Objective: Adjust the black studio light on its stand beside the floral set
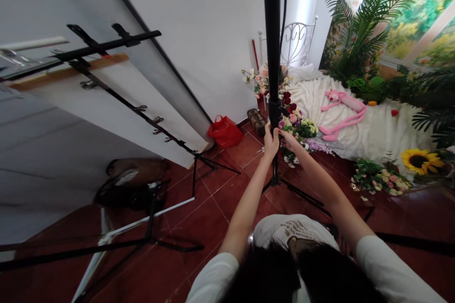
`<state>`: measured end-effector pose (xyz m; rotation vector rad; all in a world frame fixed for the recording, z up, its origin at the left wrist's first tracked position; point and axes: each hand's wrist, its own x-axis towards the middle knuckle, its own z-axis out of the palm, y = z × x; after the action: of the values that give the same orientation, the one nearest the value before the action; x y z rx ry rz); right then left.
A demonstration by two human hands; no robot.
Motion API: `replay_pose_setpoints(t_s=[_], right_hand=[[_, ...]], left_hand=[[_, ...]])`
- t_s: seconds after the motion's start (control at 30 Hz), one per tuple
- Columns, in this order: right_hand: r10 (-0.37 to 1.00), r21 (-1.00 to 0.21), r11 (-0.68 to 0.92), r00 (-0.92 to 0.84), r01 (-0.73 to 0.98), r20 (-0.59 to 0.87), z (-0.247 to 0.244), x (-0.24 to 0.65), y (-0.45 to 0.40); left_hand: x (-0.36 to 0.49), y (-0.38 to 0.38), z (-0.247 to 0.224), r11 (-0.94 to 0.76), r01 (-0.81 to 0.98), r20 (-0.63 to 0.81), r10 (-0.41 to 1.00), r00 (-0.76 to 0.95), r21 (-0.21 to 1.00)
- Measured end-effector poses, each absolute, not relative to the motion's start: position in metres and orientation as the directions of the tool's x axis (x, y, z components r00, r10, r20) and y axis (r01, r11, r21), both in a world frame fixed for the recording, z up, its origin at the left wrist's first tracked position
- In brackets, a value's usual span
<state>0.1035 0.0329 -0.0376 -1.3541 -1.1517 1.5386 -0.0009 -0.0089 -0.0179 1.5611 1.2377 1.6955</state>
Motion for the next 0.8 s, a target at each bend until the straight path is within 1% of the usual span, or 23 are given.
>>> replay_pose_setpoints(t_s=[0.1,0.17,0.33,0.43,0.57,0.63,0.8], right_hand=[[0.927,-0.936,-0.335,-0.217,-0.104,-0.307,-0.036,0.106,0.020],[0.920,-0.931,-0.333,-0.268,-0.152,-0.286,-0.035,0.109,0.013],[0.949,-0.961,-0.202,-0.279,-0.189,-0.145,-0.048,0.113,0.003],[0.956,-0.979,-0.131,-0.283,-0.156,-0.083,-0.061,0.110,0.002],[0.959,-0.990,-0.128,-0.263,-0.058,-0.109,-0.067,0.101,0.000],[0.966,-0.983,-0.153,-0.225,-0.100,-0.128,-0.065,0.097,-0.001],[0.970,-0.931,-0.240,-0.098,-0.276,-0.221,-0.057,0.090,0.001]], left_hand=[[0.002,-0.015,-0.033,-0.393,0.188,0.428,0.878,-0.214,0.900],[0.004,-0.018,-0.042,-0.374,0.172,0.406,0.887,-0.223,0.911],[0.009,-0.019,-0.054,-0.365,0.141,0.390,0.882,-0.265,0.920],[0.009,-0.016,-0.057,-0.366,0.128,0.387,0.887,-0.251,0.922],[0.010,-0.014,-0.060,-0.347,0.127,0.369,0.895,-0.251,0.929],[0.010,-0.014,-0.061,-0.348,0.125,0.369,0.895,-0.250,0.929],[0.009,-0.016,-0.060,-0.354,0.106,0.369,0.896,-0.247,0.929]])
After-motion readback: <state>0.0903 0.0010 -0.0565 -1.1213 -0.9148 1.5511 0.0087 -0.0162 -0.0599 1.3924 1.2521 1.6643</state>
